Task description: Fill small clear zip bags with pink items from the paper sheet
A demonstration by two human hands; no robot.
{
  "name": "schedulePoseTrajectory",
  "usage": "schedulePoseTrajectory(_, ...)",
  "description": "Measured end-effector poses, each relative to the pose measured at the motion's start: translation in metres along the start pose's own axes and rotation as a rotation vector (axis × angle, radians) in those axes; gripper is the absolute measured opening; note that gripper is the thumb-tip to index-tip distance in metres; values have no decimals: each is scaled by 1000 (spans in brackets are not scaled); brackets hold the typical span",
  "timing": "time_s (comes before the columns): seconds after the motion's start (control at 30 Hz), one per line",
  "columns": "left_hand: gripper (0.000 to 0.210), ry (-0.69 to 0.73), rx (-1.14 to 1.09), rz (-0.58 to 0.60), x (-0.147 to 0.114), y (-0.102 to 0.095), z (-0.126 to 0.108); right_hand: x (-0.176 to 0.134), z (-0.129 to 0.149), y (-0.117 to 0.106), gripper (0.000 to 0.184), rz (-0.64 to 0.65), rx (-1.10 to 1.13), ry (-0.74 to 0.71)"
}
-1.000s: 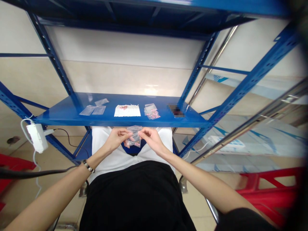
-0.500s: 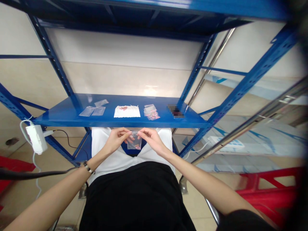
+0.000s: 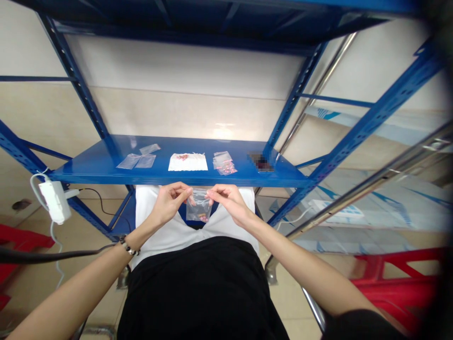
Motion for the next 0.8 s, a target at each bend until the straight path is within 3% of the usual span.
schedulePoseTrajectory(0.27, 31, -82, -98, 40, -3, 5, 8, -2, -7, 9, 25, -35, 42, -33)
schedulePoseTrajectory(0.57, 33, -164, -158, 42, -2, 13, 18, -4, -17, 13, 25, -248, 119, -4)
schedulePoseTrajectory(0.8, 26, -121, -135, 119, -3, 13, 18, -3, -12, 14, 24, -142, 149, 34)
Point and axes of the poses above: each hand's wrist, its own x-axis towards the middle knuckle, its own y-axis out of the palm, z = x × y, the point moved 2 cm from there along x, towards the middle knuckle, and after that the axes turned 12 degrees about z, right-handed, at the moved point
